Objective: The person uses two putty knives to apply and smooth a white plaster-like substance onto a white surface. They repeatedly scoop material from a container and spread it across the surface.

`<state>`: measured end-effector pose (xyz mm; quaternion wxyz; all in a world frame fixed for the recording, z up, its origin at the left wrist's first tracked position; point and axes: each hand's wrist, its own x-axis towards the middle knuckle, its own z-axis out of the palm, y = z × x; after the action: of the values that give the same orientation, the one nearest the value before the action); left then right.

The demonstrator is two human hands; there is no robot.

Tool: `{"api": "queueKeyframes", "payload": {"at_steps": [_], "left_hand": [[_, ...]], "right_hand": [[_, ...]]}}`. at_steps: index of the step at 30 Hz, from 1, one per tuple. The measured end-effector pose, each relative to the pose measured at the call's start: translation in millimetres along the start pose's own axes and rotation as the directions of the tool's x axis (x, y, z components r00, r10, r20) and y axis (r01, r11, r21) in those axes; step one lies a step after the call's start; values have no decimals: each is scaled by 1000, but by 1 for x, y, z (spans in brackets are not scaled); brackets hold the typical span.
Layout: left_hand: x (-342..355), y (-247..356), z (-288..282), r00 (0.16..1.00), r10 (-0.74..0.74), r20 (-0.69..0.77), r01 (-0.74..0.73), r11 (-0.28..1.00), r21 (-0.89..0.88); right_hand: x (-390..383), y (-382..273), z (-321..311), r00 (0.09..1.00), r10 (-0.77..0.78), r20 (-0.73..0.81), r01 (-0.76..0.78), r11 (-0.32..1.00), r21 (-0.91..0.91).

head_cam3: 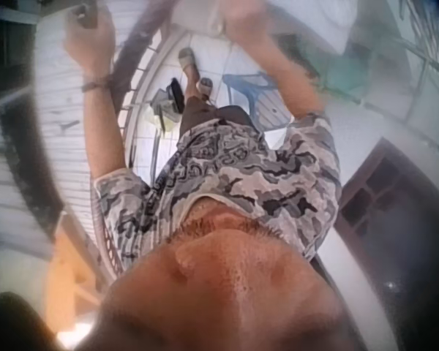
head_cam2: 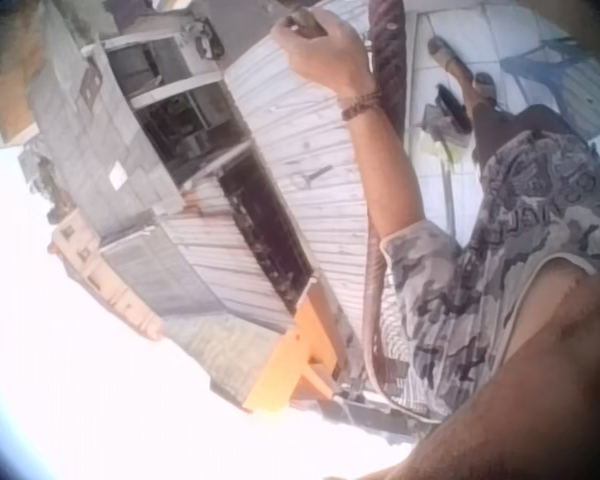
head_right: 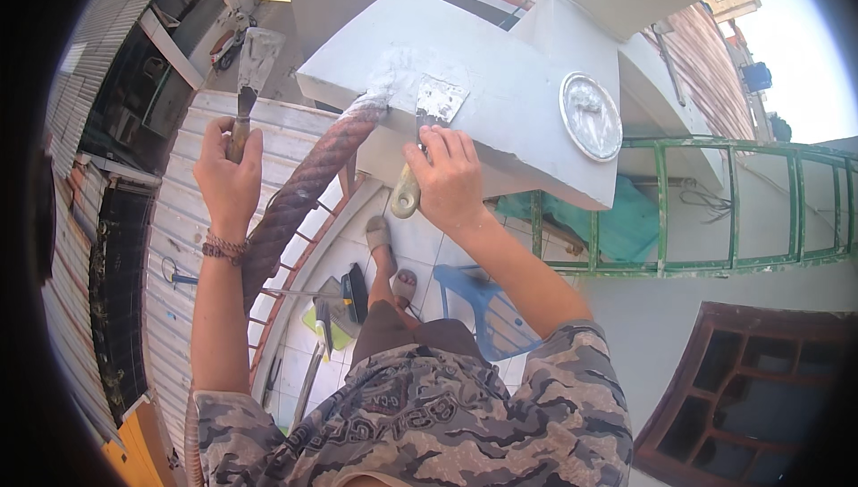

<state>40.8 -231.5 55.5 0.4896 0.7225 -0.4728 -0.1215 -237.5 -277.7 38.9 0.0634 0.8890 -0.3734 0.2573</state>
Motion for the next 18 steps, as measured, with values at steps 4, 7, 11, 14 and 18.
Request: {"api": "queueKeyframes", "payload": {"at_steps": [4,7,11,14,18], "left_hand": [[2,-2,1,1000,-9,13,9,1000,-2],[3,-1,3,1000,6,2,-6,1000,-7],[3,4,0,1000,-12,12,12,1000,17],[4,6,0,1000,-13,13,13,1000,14],[7,11,2,1000,-3,23,3,1000,13]], "right_hand": [[-10,-18,-8,999,-18,34,19,1000,-4],[-14,-30,-26,998,-27,54,23,997,68],[2,-31,-64,999,-2,34,-4,985,175],[24,-1,-48,996,51,-74,-46,996,70],[27,21,-17,995,74,-73,-73,997,23]]}}
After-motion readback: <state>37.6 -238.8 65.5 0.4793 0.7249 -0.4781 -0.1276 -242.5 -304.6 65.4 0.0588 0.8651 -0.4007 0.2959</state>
